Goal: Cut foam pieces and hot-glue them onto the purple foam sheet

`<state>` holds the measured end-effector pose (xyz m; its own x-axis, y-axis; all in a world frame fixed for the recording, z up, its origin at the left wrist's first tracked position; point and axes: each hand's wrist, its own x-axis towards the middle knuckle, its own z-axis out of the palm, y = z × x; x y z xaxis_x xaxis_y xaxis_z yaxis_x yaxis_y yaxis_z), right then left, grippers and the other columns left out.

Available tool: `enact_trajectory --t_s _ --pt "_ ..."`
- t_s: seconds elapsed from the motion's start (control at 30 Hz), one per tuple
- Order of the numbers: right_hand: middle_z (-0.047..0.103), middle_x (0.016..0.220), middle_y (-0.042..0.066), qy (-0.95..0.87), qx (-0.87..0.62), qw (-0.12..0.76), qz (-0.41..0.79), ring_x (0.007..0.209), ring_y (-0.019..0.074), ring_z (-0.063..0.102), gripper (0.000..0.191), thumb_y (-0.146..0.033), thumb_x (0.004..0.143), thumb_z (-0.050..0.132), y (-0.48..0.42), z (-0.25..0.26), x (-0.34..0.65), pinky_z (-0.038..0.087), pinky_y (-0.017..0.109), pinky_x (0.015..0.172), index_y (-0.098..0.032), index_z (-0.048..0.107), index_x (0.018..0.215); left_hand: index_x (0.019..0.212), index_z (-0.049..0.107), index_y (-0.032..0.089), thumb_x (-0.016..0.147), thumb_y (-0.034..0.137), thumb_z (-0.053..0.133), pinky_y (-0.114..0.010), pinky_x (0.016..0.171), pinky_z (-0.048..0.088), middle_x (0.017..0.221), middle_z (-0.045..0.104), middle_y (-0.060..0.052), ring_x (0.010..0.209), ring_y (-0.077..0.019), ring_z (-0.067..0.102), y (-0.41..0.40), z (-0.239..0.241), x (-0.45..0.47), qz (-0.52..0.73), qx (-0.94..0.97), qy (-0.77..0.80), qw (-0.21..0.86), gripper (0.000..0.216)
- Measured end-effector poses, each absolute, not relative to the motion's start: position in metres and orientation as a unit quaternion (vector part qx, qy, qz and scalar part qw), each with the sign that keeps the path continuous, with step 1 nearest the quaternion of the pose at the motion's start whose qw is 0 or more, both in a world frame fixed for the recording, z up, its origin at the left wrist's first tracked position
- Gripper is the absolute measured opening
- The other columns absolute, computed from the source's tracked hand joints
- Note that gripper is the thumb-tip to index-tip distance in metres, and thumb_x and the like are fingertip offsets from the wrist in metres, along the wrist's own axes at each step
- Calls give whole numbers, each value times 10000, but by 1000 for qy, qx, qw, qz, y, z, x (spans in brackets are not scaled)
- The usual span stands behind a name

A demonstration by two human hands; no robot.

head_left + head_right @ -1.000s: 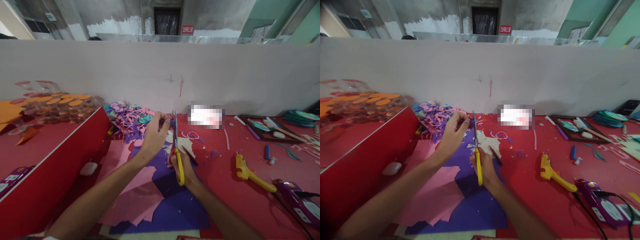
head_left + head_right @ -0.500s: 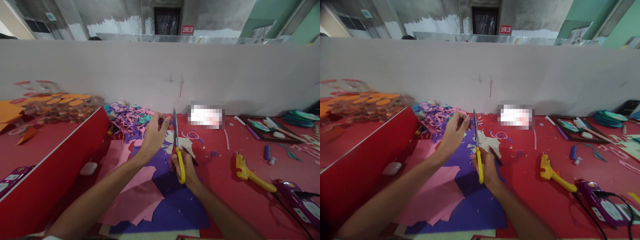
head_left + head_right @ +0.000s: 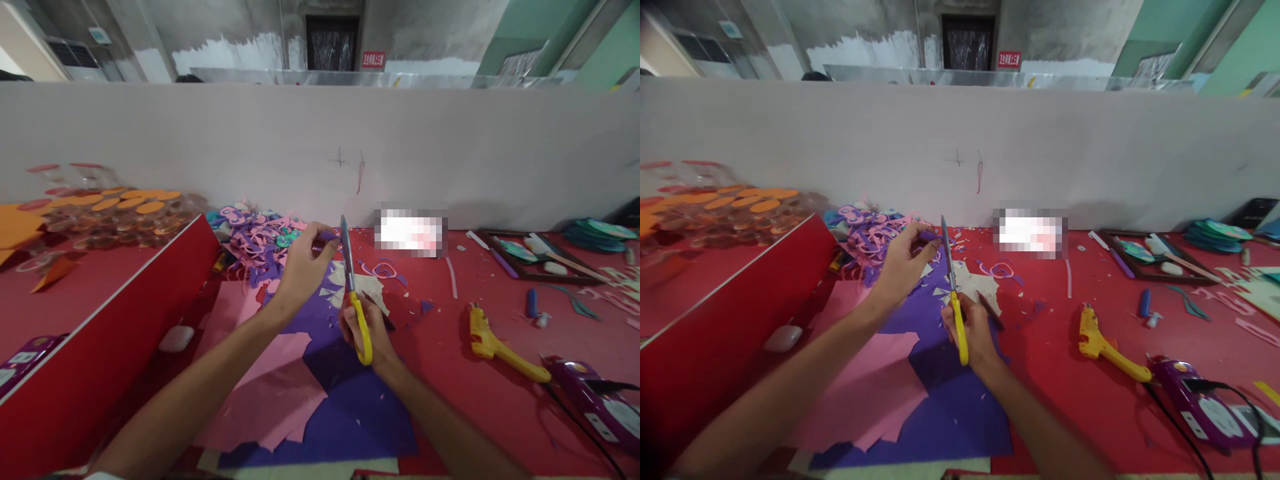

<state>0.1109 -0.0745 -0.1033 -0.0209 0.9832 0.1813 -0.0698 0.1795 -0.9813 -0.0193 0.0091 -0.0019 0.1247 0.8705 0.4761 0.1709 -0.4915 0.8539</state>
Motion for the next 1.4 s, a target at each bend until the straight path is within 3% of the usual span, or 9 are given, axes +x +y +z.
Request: enact_trajectory --t_s 0.23,0.47,0.63,1.03,1.4 --pt "475 527 -55 -529 -420 561 478 390 73 389 601 -799 849 561 -73 -111 110 288 201 365 -211 519 733 919 633 194 919 177 553 -233 633 451 813 629 -13 715 -124 575 15 -4 -25 534 690 392 292 81" --pt "541 634 -20 -511 -421 591 461 431 88 410 614 -830 854 503 -69 -116 109 317 224 383 -218 532 812 940 618 189 891 204 620 -241 648 478 788 638 -5 697 -120 603 11 0 -23 552 655 374 356 51" --pt "556 658 9 -543 -432 563 448 469 123 416 659 -860 866 417 -67 -114 109 328 269 422 -220 569 839 919 600 189 905 195 600 -240 664 464 781 622 -1 716 -118 596 4 4 -19 552 642 362 389 16" --pt "523 697 -9 -588 -418 522 455 521 117 419 600 -806 894 461 -74 -111 111 348 255 458 -213 557 874 882 596 190 910 191 585 -245 665 439 786 555 9 709 -112 528 0 7 -20 587 615 370 375 30" --pt "487 629 -38 -582 -412 563 417 509 107 420 551 -752 942 452 -72 -113 117 350 248 483 -215 528 846 828 607 187 876 118 585 -270 720 437 829 636 4 740 -123 551 -8 6 -15 478 739 380 285 86"
